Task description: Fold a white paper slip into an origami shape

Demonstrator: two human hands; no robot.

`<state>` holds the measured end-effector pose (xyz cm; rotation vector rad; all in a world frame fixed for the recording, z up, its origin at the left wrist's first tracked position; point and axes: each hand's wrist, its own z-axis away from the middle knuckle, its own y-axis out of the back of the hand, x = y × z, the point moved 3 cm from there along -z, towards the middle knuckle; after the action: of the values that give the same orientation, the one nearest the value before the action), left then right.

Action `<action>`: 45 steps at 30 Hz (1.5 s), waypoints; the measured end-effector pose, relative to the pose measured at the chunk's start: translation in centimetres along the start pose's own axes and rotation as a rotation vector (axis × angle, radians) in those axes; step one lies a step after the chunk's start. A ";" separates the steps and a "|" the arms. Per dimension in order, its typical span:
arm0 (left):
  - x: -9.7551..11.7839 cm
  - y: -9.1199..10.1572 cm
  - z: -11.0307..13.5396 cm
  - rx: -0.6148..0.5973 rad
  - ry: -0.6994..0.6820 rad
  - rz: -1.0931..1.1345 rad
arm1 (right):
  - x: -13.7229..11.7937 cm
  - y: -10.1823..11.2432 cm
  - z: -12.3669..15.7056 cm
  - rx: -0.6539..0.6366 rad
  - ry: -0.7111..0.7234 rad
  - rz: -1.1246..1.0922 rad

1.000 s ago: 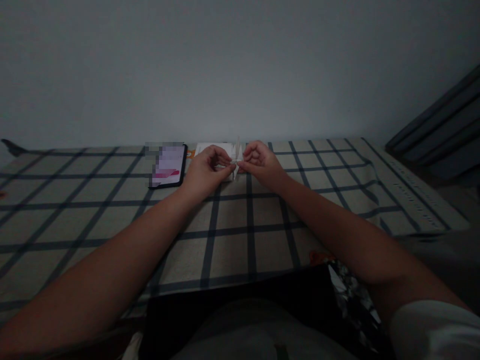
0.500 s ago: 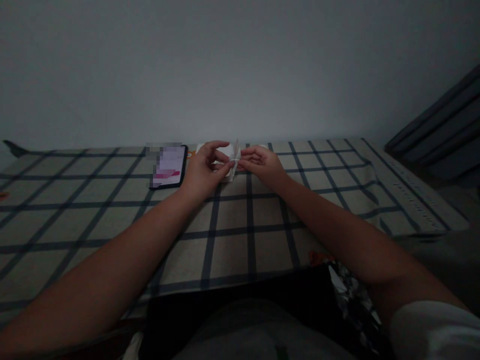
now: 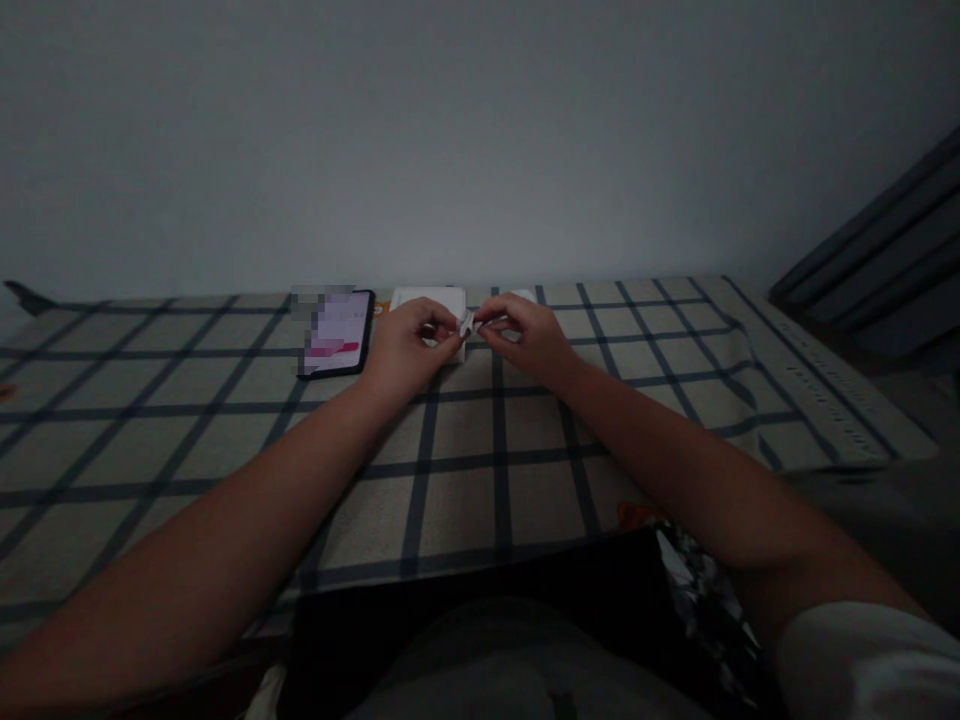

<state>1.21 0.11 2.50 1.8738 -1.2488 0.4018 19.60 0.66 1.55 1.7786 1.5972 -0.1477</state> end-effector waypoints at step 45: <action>-0.4 -0.5 -0.3 0.033 0.403 0.528 | -1.2 1.8 -0.4 -0.056 0.281 0.381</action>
<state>1.56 0.64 2.17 1.3709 -1.4384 1.0298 20.81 -0.03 3.25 2.0915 1.3956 0.3358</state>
